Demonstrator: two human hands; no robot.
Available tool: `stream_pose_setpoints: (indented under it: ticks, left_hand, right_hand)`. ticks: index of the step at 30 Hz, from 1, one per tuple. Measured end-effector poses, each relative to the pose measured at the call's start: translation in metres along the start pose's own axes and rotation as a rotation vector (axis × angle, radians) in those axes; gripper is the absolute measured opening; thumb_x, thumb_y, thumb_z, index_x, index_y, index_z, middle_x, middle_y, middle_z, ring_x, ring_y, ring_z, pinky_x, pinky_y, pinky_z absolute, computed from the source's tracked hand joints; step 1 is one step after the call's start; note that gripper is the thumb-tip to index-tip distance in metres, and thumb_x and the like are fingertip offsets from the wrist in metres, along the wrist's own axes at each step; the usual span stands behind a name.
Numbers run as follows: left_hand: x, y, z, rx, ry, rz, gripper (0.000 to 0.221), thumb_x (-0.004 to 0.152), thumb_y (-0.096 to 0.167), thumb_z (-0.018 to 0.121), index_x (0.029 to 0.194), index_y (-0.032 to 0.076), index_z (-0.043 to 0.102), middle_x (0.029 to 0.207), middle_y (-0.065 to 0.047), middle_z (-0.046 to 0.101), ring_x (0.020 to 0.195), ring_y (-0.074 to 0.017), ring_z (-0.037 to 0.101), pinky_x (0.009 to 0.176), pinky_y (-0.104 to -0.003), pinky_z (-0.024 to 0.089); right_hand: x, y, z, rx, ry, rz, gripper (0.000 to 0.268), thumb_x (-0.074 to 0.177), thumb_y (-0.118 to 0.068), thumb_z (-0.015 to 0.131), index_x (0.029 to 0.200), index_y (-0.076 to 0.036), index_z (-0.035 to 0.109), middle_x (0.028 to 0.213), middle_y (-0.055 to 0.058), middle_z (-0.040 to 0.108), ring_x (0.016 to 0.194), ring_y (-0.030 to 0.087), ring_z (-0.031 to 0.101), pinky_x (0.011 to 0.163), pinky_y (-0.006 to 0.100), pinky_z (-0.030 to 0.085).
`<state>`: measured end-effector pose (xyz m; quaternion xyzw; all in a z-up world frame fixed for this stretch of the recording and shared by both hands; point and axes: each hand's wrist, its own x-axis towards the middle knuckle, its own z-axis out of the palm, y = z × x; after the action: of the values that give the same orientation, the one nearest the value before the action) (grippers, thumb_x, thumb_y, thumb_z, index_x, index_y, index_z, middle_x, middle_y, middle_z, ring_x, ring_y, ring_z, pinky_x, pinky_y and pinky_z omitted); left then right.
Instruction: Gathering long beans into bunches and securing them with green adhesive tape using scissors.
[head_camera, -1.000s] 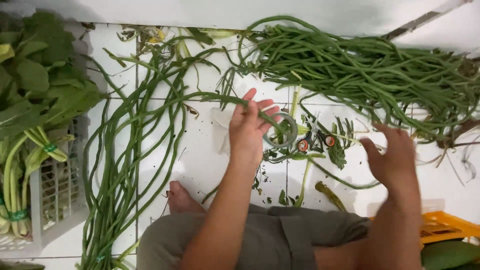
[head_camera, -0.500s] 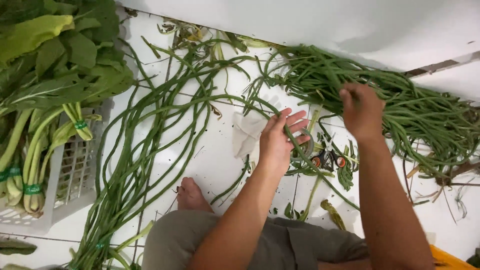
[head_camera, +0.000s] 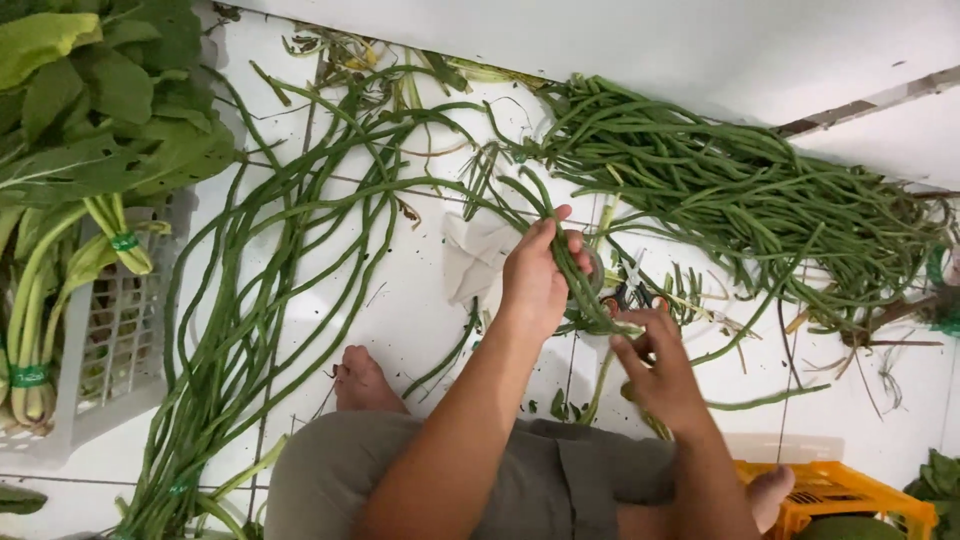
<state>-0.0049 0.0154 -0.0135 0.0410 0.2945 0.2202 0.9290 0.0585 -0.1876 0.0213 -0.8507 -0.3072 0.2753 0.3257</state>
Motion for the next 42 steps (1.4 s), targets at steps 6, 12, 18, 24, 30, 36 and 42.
stream_pose_setpoints:
  ticks: [6, 12, 18, 24, 30, 36, 42]
  left_hand:
    - [-0.011, 0.009, 0.014, -0.031, -0.158, -0.007, 0.031, 0.111, 0.046, 0.044, 0.112, 0.017, 0.057, 0.068, 0.000, 0.037, 0.055, -0.0148, 0.036, 0.055, -0.030, 0.035]
    - [-0.011, 0.019, 0.011, -0.067, -0.292, 0.093, 0.039, 0.108, 0.056, 0.042, 0.105, 0.018, 0.052, 0.072, -0.003, 0.042, 0.060, -0.0217, 0.049, 0.065, -0.037, 0.045]
    - [-0.025, 0.026, 0.023, -0.173, -0.344, 0.103, 0.033, 0.111, 0.040, 0.045, 0.097, 0.012, 0.057, 0.076, -0.005, 0.056, 0.068, -0.0219, 0.055, 0.072, -0.040, 0.049]
    - [-0.025, 0.018, 0.020, -0.161, -0.357, 0.092, 0.032, 0.110, 0.041, 0.047, 0.102, 0.012, 0.056, 0.081, -0.005, 0.055, 0.075, -0.0236, 0.058, 0.085, -0.044, 0.051]
    - [-0.024, 0.012, 0.021, -0.153, -0.347, 0.071, 0.029, 0.114, 0.034, 0.040, 0.105, 0.010, 0.055, 0.083, -0.005, 0.056, 0.074, -0.0231, 0.058, 0.078, -0.041, 0.053]
    - [-0.025, 0.017, 0.026, 0.089, -0.126, 0.031, 0.030, 0.111, 0.026, 0.047, 0.118, 0.002, 0.063, 0.089, -0.007, 0.065, 0.083, -0.0278, 0.068, 0.085, -0.045, 0.058]
    - [-0.026, -0.002, 0.026, 0.239, -0.240, 0.047, 0.054, 0.096, 0.034, 0.066, 0.134, -0.004, 0.059, 0.104, -0.021, 0.072, 0.097, -0.0351, 0.073, 0.088, -0.046, 0.064]
  right_hand:
    - [0.008, -0.012, 0.010, -0.094, -0.158, 0.381, 0.026, 0.094, -0.034, 0.077, 0.099, -0.009, 0.079, 0.076, 0.014, 0.064, 0.062, 0.026, 0.063, 0.065, 0.041, 0.049]
    - [-0.019, -0.002, -0.046, -0.545, -0.233, 0.613, 0.036, 0.096, -0.041, 0.066, 0.106, -0.012, 0.085, 0.099, 0.022, 0.081, 0.104, 0.045, 0.074, 0.095, 0.053, 0.053]
    - [-0.038, 0.112, -0.135, -1.137, -0.217, 0.786, 0.055, 0.104, -0.064, 0.038, 0.102, -0.029, 0.081, 0.103, 0.007, 0.083, 0.103, 0.031, 0.075, 0.088, 0.042, 0.050]
    - [-0.070, 0.198, -0.192, -1.196, 0.163, 0.669, 0.073, 0.124, -0.063, 0.040, 0.092, -0.013, 0.083, 0.100, 0.008, 0.080, 0.106, 0.038, 0.072, 0.110, 0.060, 0.028]
    - [-0.085, 0.275, -0.205, -1.419, 0.265, 0.413, 0.057, 0.123, -0.050, 0.061, 0.074, -0.022, 0.069, 0.071, -0.007, 0.058, 0.077, 0.017, 0.057, 0.085, 0.032, 0.020]
    - [-0.033, 0.251, -0.178, -1.221, -0.469, 0.905, 0.116, 0.075, -0.074, 0.083, 0.162, -0.054, 0.009, 0.174, -0.001, 0.014, 0.153, 0.038, 0.033, 0.107, 0.057, 0.047]
    - [0.002, -0.012, -0.097, -0.202, 0.023, 0.219, 0.046, 0.094, -0.021, 0.066, 0.139, -0.011, 0.061, 0.146, 0.006, 0.063, 0.115, 0.025, 0.066, 0.094, 0.041, 0.055]
